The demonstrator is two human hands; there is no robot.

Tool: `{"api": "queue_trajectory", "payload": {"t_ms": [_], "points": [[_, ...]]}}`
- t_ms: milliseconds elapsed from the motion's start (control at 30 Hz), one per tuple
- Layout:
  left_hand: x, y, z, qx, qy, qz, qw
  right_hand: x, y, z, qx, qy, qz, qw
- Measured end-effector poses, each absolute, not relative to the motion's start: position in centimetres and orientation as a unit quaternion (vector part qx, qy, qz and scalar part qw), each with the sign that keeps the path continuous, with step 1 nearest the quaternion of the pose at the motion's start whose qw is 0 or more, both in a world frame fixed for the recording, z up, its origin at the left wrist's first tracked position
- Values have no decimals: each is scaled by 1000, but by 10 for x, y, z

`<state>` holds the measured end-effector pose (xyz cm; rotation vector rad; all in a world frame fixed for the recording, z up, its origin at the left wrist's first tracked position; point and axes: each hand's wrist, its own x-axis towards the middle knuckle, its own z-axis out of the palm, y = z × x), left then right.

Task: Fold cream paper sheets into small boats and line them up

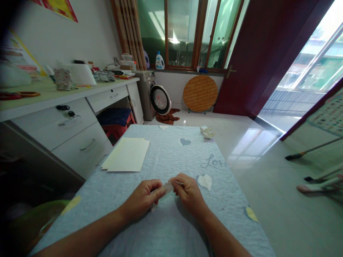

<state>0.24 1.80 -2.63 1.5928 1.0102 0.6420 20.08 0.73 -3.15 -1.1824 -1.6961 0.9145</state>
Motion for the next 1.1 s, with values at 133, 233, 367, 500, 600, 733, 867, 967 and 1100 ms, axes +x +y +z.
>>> {"api": "queue_trajectory", "payload": {"t_ms": [133, 233, 367, 500, 600, 733, 867, 967, 1100], "points": [[-1, 19, -25, 677, 417, 264, 546, 205, 8, -36, -487, -624, 428, 436], [-2, 20, -23, 685, 416, 265, 536, 207, 9, -37, -486, -588, 470, 444], [-2, 19, -20, 694, 424, 256, 523, 209, 8, -35, -479, -566, 495, 453], [-2, 19, -20, 703, 421, 255, 514, 209, 7, -32, -468, -557, 514, 455], [-3, 20, -21, 718, 426, 259, 485, 207, 7, -33, -455, -525, 548, 466], [-2, 20, -23, 722, 433, 283, 459, 203, 9, -37, -438, -511, 573, 467], [-4, 20, -24, 709, 400, 291, 502, 202, 10, -36, -441, -532, 571, 444], [-5, 21, -24, 670, 362, 308, 571, 203, 9, -31, -429, -531, 578, 446], [-2, 24, -24, 581, 332, 317, 672, 203, 7, -25, -401, -531, 602, 441]]}}
